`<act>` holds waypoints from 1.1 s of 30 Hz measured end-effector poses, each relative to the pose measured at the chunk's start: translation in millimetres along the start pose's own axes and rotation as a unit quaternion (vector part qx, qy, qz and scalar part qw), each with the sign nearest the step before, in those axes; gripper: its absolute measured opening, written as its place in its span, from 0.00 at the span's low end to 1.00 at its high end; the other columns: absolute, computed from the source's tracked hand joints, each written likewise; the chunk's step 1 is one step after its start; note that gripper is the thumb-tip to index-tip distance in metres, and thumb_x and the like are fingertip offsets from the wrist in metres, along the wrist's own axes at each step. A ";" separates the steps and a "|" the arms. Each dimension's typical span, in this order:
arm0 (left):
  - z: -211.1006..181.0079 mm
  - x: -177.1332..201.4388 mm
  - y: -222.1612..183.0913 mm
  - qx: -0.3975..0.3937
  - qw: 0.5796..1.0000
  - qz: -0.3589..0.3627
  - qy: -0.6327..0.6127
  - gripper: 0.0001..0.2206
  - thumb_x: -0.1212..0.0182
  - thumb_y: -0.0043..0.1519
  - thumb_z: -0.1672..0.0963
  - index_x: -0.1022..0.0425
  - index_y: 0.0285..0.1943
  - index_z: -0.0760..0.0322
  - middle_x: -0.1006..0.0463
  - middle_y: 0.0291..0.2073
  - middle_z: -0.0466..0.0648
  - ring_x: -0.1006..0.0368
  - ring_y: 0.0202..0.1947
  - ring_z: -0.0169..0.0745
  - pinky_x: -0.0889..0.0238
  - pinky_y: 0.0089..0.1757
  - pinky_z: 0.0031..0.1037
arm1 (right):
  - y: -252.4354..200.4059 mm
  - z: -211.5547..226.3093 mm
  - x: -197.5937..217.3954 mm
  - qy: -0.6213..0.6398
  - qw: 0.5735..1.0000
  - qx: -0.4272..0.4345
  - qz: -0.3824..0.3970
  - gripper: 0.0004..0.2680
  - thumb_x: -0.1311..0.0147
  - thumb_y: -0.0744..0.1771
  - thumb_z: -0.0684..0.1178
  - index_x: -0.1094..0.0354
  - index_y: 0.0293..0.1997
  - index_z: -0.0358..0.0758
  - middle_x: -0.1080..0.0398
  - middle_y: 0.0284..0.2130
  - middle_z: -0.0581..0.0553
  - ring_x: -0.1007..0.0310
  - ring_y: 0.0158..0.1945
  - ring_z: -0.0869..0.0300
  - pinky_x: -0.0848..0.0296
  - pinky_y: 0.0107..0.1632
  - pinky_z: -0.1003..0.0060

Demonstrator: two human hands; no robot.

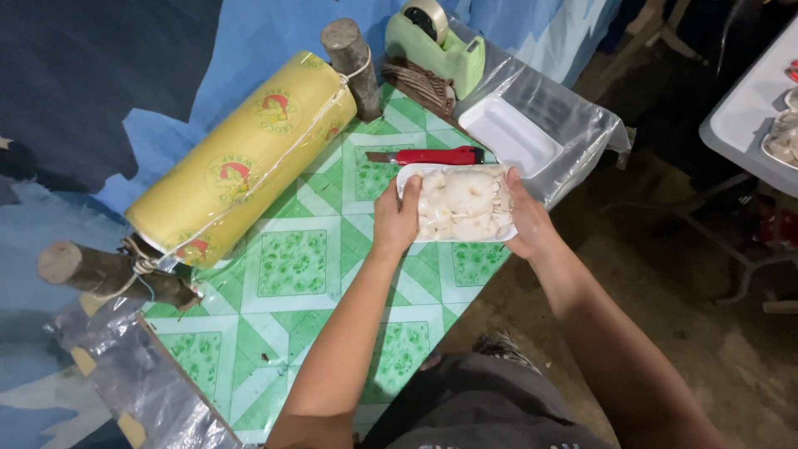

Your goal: The person places mushrooms onto a plastic tray, wraps the tray with clear plastic film from a large roll, and moves the wrapped tray to a collection area.

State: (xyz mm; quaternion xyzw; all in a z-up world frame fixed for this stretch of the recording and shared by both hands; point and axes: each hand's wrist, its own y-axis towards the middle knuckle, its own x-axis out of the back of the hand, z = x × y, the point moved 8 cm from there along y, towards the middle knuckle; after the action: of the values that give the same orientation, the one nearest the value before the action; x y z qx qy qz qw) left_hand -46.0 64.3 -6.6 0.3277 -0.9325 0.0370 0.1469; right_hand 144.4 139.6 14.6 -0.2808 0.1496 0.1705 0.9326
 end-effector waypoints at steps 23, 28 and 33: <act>-8.5 -112.6 -219.1 0.127 0.991 0.030 0.037 0.29 0.48 0.66 0.45 0.29 0.66 0.72 0.25 0.57 0.69 0.32 0.63 0.67 0.41 0.62 0.51 | -97.0 -43.2 163.5 0.037 0.995 -0.073 0.052 0.25 0.61 0.70 0.62 0.41 0.68 0.31 0.36 0.65 0.33 0.35 0.67 0.47 0.39 0.69 0.47; 17.9 -203.6 -298.1 0.199 0.964 0.175 -0.010 0.27 0.54 0.62 0.40 0.21 0.52 0.58 0.16 0.46 0.50 0.23 0.54 0.44 0.38 0.54 0.34 | -179.8 -85.6 322.3 0.057 0.990 -0.108 0.070 0.25 0.75 0.72 0.59 0.46 0.73 0.30 0.41 0.71 0.35 0.43 0.71 0.48 0.49 0.74 0.53; -62.6 -270.6 -273.4 0.065 0.960 0.236 -0.135 0.29 0.68 0.69 0.44 0.26 0.63 0.61 0.24 0.61 0.52 0.32 0.62 0.41 0.45 0.63 0.32 | -237.2 7.9 338.0 0.110 0.992 -0.062 -0.011 0.33 0.73 0.66 0.72 0.47 0.74 0.37 0.41 0.68 0.36 0.42 0.70 0.45 0.44 0.68 0.44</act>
State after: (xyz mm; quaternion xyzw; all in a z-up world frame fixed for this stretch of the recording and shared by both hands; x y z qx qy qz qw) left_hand 340.5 23.2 -35.0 0.1088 -0.9902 0.0865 -0.0145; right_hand 544.4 37.2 6.4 -0.3566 0.2377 0.1368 0.8931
